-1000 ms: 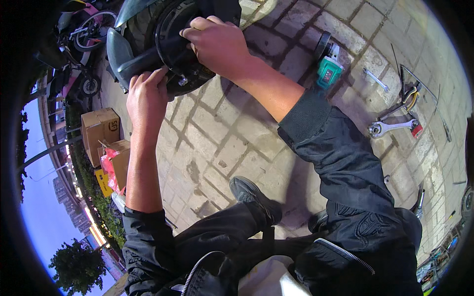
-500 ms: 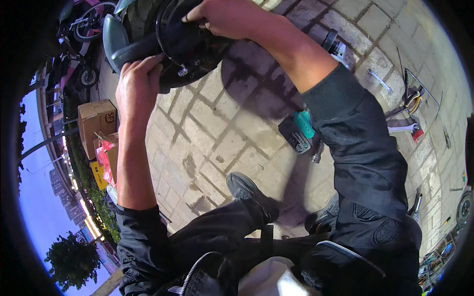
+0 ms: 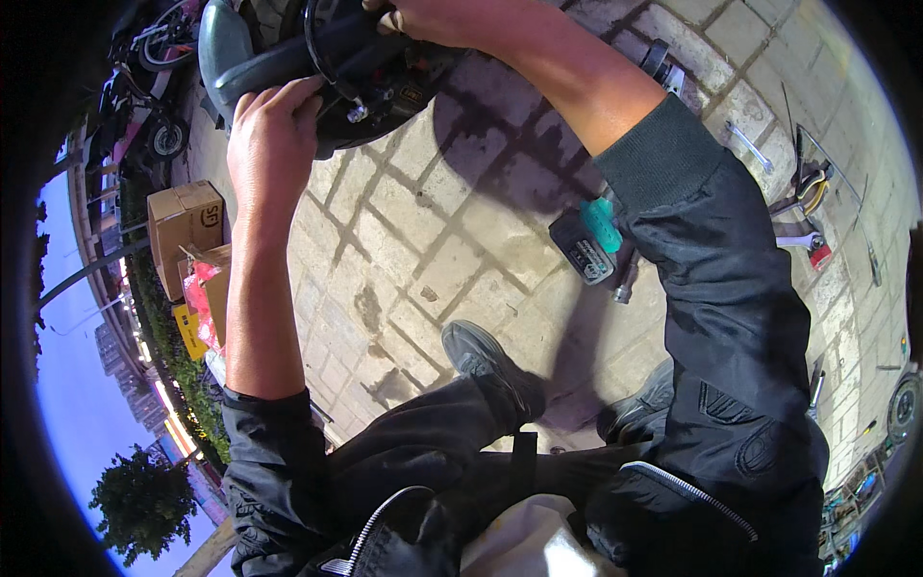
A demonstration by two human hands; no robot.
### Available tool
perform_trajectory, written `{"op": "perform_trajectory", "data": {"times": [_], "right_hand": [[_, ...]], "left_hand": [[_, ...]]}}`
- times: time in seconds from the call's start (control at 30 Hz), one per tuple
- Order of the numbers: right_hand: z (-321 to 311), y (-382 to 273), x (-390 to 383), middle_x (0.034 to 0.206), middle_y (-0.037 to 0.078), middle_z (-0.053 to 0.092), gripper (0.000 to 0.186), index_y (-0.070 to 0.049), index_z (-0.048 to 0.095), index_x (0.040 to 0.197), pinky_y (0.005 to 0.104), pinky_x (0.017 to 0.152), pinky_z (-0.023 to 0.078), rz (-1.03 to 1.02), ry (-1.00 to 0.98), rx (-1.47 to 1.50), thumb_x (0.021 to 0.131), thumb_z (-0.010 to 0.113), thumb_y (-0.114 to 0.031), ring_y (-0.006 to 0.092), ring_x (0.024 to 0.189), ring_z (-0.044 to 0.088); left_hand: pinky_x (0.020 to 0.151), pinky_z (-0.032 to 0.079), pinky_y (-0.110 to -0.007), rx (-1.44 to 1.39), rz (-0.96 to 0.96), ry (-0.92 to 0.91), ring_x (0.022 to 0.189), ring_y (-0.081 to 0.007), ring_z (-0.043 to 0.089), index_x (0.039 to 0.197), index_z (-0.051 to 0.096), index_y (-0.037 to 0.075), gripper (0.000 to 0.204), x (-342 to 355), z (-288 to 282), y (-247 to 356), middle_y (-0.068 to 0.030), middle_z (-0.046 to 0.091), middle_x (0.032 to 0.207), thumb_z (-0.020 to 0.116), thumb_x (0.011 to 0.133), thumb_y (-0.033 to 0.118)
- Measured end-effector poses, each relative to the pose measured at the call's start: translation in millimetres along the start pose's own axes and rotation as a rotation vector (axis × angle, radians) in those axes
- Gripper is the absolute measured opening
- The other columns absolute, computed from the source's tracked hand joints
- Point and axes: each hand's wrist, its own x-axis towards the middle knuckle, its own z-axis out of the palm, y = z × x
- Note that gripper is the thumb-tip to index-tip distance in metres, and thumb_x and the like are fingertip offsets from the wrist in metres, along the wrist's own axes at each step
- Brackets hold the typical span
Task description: The person uses an angle grinder to trim or smooth the plastic fender of a motorcycle by hand.
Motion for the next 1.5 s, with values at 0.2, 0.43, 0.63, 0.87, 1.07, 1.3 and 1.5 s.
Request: {"op": "perform_trajectory", "data": {"times": [0.2,0.43,0.63,0.87,1.07,1.3,1.5], "right_hand": [[0,2,-1,0.091,0.018,0.068,0.01,-0.005,0.068,0.085,0.0495,0.078,0.054,0.035,-0.005,0.022,0.08,0.066,-0.013,0.0395,0.09,0.067],[6,3,-2,0.092,0.017,0.068,0.01,-0.006,0.069,0.086,0.0494,0.079,0.054,0.088,-0.015,0.02,0.08,0.065,-0.013,0.0386,0.092,0.067],[11,5,-6,0.092,0.018,0.067,0.009,-0.007,0.069,0.085,0.0497,0.077,0.054,0.048,0.03,0.028,0.08,0.064,-0.011,0.0382,0.09,0.067],[7,4,3,0.088,0.018,0.07,0.011,-0.007,0.073,0.082,0.0474,0.077,0.056,0.084,-0.072,-0.007,0.079,0.063,-0.01,0.0373,0.088,0.069],[5,6,14,0.089,0.015,0.072,0.014,-0.009,0.075,0.086,0.0455,0.076,0.057,0.135,-0.237,-0.096,0.079,0.063,-0.011,0.0358,0.088,0.07],[10,10,3,0.087,0.015,0.072,0.014,-0.008,0.076,0.083,0.0445,0.075,0.058,0.033,-0.175,-0.078,0.076,0.063,-0.008,0.0334,0.088,0.071],[11,14,-1,0.088,0.017,0.072,0.014,-0.006,0.076,0.083,0.0438,0.077,0.058,0.025,-0.143,-0.11,0.076,0.063,-0.008,0.0338,0.087,0.071]], "left_hand": [[0.086,0.051,-0.039,-0.006,0.004,-0.031,0.095,-0.028,0.062,0.109,0.075,0.017,0.022,4,-2,3,-0.0062,0.071,0.099,0.066,0.089,0.019],[0.083,0.052,-0.039,0.077,0.03,-0.029,0.094,-0.0285,0.062,0.108,0.074,0.017,0.021,3,0,5,-0.0061,0.071,0.097,0.065,0.09,0.02],[0.082,0.052,-0.039,0.1,0.026,-0.024,0.094,-0.0286,0.063,0.108,0.074,0.017,0.02,0,3,6,-0.0058,0.07,0.096,0.066,0.09,0.02],[0.082,0.052,-0.039,0.099,0.041,-0.051,0.093,-0.0287,0.062,0.107,0.074,0.017,0.019,-1,3,4,-0.0062,0.07,0.095,0.066,0.09,0.02],[0.082,0.052,-0.039,0.118,0.058,-0.052,0.092,-0.0288,0.062,0.106,0.074,0.017,0.019,0,4,7,-0.0066,0.069,0.094,0.065,0.09,0.019],[0.082,0.052,-0.039,0.1,0.06,-0.07,0.091,-0.03,0.062,0.105,0.074,0.015,0.018,-2,1,4,-0.0072,0.069,0.095,0.065,0.089,0.018],[0.082,0.051,-0.04,0.1,0.077,-0.054,0.09,-0.0308,0.061,0.104,0.073,0.013,0.018,-1,3,8,-0.0086,0.069,0.094,0.065,0.088,0.016]]}}
